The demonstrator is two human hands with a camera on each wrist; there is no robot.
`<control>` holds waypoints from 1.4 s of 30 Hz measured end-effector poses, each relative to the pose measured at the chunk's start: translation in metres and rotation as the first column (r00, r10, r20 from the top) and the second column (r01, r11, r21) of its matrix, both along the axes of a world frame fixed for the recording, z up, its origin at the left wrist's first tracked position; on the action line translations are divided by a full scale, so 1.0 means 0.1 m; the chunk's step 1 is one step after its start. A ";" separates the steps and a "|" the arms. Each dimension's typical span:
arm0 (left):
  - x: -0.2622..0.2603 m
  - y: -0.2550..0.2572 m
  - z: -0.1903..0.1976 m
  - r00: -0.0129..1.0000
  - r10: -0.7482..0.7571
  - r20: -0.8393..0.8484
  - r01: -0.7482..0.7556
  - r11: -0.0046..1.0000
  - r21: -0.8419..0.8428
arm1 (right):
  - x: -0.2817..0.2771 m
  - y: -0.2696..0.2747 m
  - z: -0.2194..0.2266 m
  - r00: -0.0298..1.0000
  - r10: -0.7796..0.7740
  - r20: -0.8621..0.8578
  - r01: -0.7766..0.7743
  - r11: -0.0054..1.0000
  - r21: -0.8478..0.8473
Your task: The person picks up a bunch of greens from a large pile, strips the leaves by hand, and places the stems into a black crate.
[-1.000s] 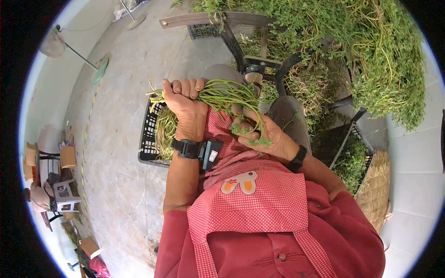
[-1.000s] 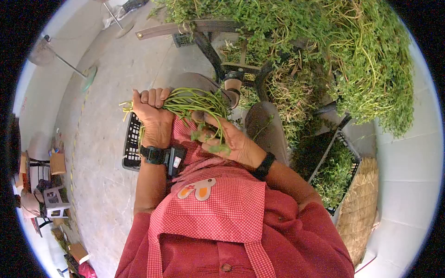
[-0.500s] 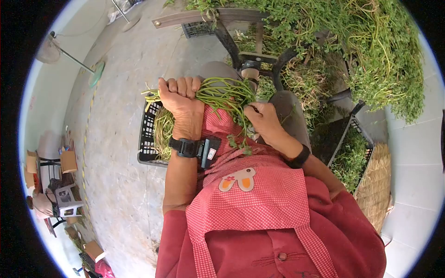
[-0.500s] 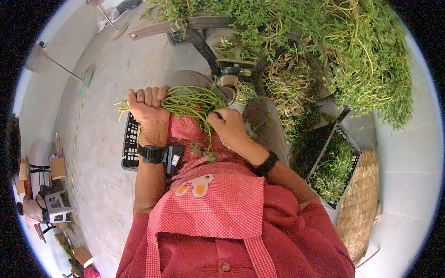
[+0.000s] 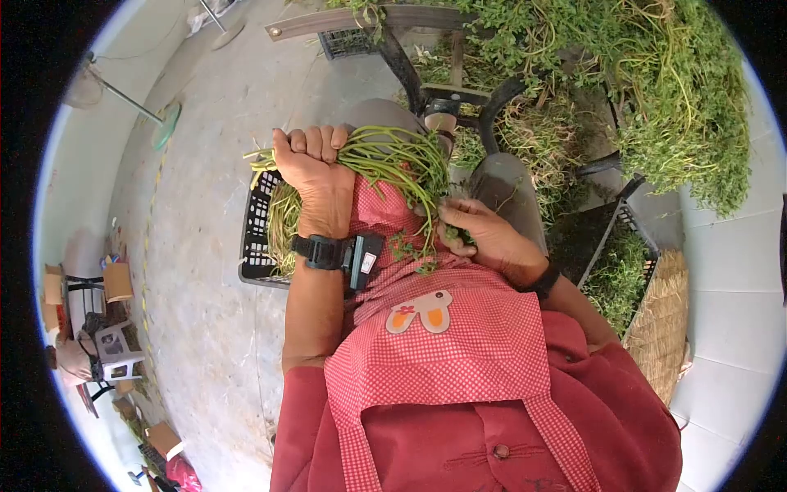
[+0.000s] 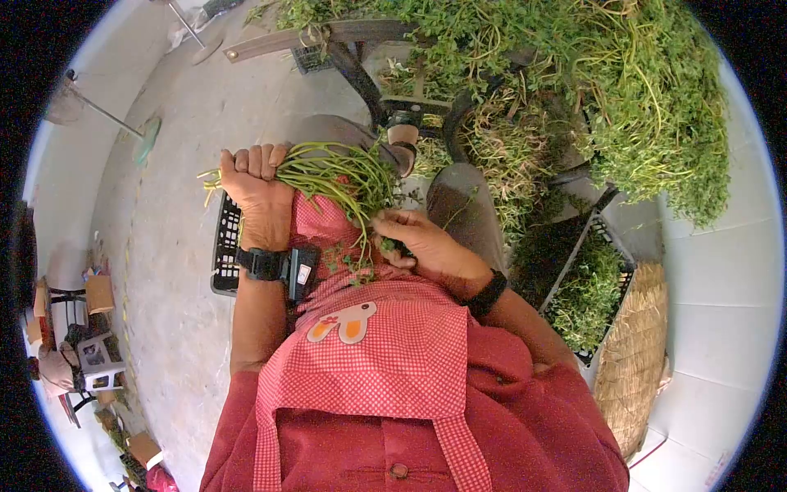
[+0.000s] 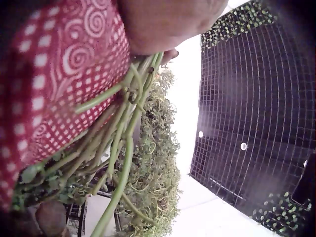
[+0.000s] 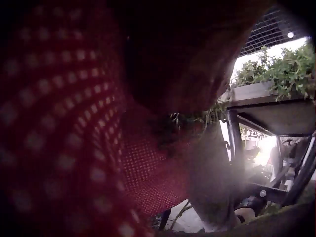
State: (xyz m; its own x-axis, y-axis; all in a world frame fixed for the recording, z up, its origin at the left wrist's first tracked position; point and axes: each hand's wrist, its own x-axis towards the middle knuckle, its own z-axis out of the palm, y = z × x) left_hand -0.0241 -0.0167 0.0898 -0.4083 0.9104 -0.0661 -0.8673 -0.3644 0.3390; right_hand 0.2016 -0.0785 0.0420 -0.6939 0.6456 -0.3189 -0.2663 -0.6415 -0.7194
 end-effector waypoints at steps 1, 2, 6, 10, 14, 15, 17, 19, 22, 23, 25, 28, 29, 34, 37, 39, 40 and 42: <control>0.00 0.00 0.00 1.000 0.001 0.006 -0.001 1.000 0.004 | -0.01 -0.02 -0.01 1.000 -0.009 -0.010 0.009 1.000 -0.017; 0.00 0.01 -0.01 1.000 -0.001 0.004 0.001 1.000 0.002 | -0.01 -0.01 -0.01 1.000 -0.011 -0.012 0.011 1.000 -0.020; -0.02 0.01 0.01 1.000 -0.007 -0.004 0.007 1.000 -0.005 | -0.01 0.01 0.03 0.995 0.095 0.042 -0.098 0.993 0.068; -0.05 0.01 -0.02 0.998 -0.047 0.028 0.046 0.998 0.031 | -0.06 0.00 0.05 0.937 -0.114 0.330 -0.037 0.908 0.418; -0.04 0.00 -0.03 0.999 -0.038 -0.026 0.039 0.999 0.021 | -0.10 0.05 0.02 0.772 -0.302 0.559 -0.305 0.596 0.743; -0.02 0.01 -0.02 1.000 -0.015 -0.021 0.015 1.000 -0.008 | -0.12 0.07 -0.01 0.689 -0.444 0.573 -0.292 0.553 0.780; 0.00 -0.01 -0.01 0.999 -0.030 -0.044 0.031 0.999 0.011 | -0.08 0.18 -0.11 0.639 -0.593 0.490 -0.099 0.568 0.817; 0.03 -0.02 0.01 0.995 -0.040 -0.092 0.043 0.999 0.029 | -0.02 0.29 0.00 0.841 -0.465 0.277 0.300 0.826 0.477; -0.01 -0.02 0.01 0.996 -0.092 -0.021 0.093 0.994 0.062 | 0.06 0.31 0.12 0.898 -0.286 -0.335 0.257 0.958 -0.128; -0.03 -0.01 -0.01 0.994 -0.111 -0.008 0.111 0.990 0.086 | 0.09 0.26 0.17 0.964 -0.174 -0.202 0.217 0.952 0.217; 0.01 -0.02 0.06 0.996 -0.082 -0.020 0.083 0.995 0.049 | 0.11 0.05 0.40 0.973 0.052 -0.226 -0.014 0.985 0.169; -0.02 -0.01 0.03 0.997 -0.074 -0.028 0.075 0.997 0.037 | 0.05 -0.16 0.55 0.962 -0.265 0.059 0.123 0.620 0.775; -0.06 -0.01 0.01 0.995 -0.102 -0.013 0.103 0.992 0.072 | 0.09 -0.08 0.44 0.993 -0.109 0.051 0.087 0.944 0.319; -0.06 -0.02 -0.02 0.993 -0.114 0.002 0.113 0.989 0.092 | 0.04 0.28 0.03 0.663 -0.570 0.486 -0.233 0.460 0.857; -0.11 -0.01 -0.04 0.996 -0.073 0.044 0.072 0.997 0.017 | 0.36 0.52 0.03 0.712 -0.672 0.201 0.485 0.679 0.551; -0.23 0.05 -0.15 0.985 -0.103 0.141 0.098 0.994 0.037 | 0.70 0.64 0.17 0.706 -0.615 -0.351 0.587 0.785 -0.196; -0.33 0.05 -0.23 0.961 -0.125 0.246 0.117 0.992 0.049 | 0.74 0.59 0.23 0.704 -0.617 -0.352 0.586 0.784 -0.205; -0.57 0.07 -0.34 0.951 -0.147 0.273 0.114 0.985 0.133 | 0.79 0.54 0.29 0.791 -0.506 -0.344 0.496 0.860 -0.124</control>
State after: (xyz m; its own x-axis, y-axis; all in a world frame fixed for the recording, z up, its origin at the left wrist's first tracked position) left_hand -0.0810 -0.0101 0.0555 -0.2649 0.9628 -0.0535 -0.9640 -0.2632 0.0379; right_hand 0.2811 -0.0241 0.0712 -0.3431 0.9291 -0.1382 -0.7865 -0.3646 -0.4985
